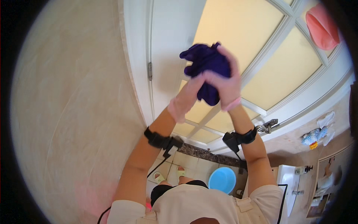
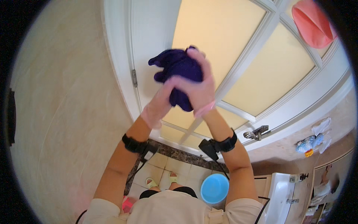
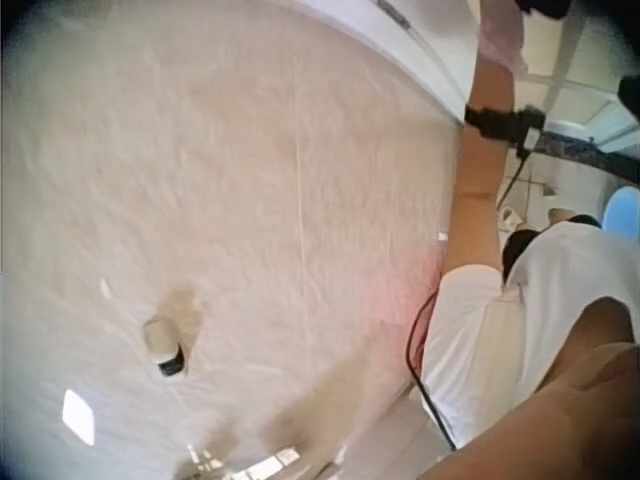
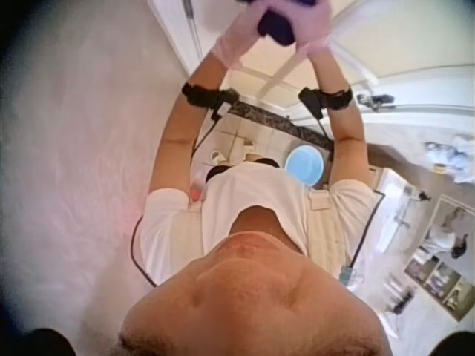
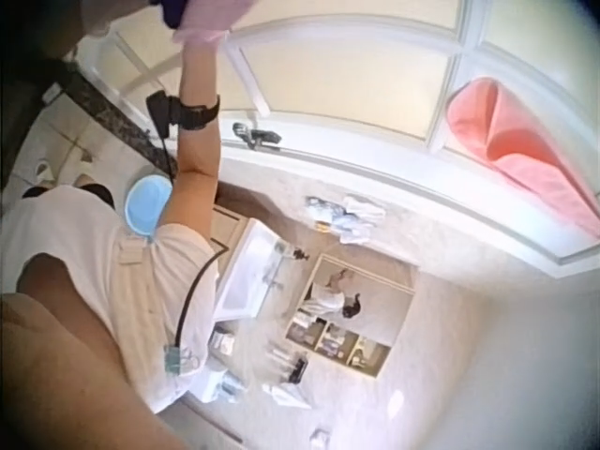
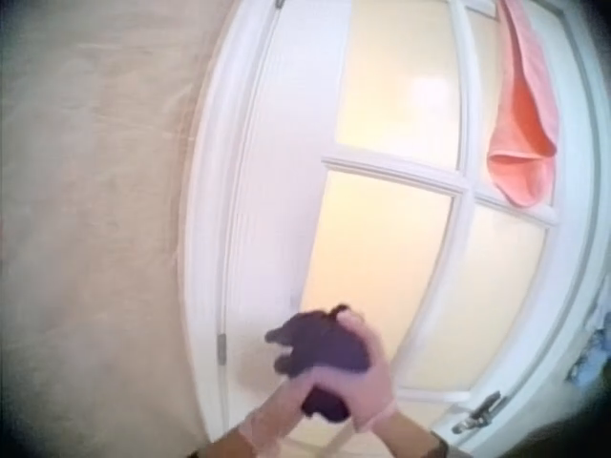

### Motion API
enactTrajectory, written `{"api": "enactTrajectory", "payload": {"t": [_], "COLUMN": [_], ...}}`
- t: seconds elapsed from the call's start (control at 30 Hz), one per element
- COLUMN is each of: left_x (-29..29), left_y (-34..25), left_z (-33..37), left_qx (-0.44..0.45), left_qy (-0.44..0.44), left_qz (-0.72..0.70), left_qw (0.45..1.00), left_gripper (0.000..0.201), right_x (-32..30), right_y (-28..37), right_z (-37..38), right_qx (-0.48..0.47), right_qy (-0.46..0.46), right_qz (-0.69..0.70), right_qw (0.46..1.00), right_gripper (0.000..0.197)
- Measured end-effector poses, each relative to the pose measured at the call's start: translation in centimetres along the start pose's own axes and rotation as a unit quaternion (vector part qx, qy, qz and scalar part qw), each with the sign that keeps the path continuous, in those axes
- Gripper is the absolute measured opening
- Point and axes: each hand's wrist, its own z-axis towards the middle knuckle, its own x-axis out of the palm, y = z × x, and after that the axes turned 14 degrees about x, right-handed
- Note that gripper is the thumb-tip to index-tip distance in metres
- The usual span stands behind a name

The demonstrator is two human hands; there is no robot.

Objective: Washing a cloth in the sink and wiping down a glass-paneled door.

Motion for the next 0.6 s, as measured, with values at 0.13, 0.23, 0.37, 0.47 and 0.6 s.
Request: {"api": "enactTrajectory", "payload": {"t": [0.13, 0.23, 0.37, 0.47, 0.6], "left_x": [2.3, 0.2, -4.4, -5.3, -12.7], "left_y": [-0.3, 2.8, 5.7, 4.5, 1.1], "left_z": [4.8, 0.4, -9.3, -13.4, -21.8], "left_qx": [-0.09, -0.071, -0.185, -0.251, -0.299], "left_qy": [-0.184, -0.305, -0.377, -0.374, -0.378], "left_qz": [0.05, 0.109, 0.157, 0.169, 0.307], "left_qw": [0.977, 0.943, 0.894, 0.876, 0.82], "left_gripper": [0.046, 0.04, 0.03, 0.028, 0.025], "right_x": [-0.8, -1.1, 1.0, -0.8, 1.2], "right_y": [-0.3, -3.2, -13.5, -16.3, -13.5], "right_z": [5.6, 8.4, 3.6, 0.7, 0.8], "right_qx": [-0.267, -0.368, -0.384, -0.344, -0.262], "right_qy": [-0.212, -0.286, -0.098, -0.008, 0.044], "right_qz": [-0.177, -0.448, -0.542, -0.521, -0.552], "right_qw": [0.923, 0.763, 0.741, 0.781, 0.79], "right_gripper": [0.058, 0.055, 0.037, 0.044, 0.045]}}
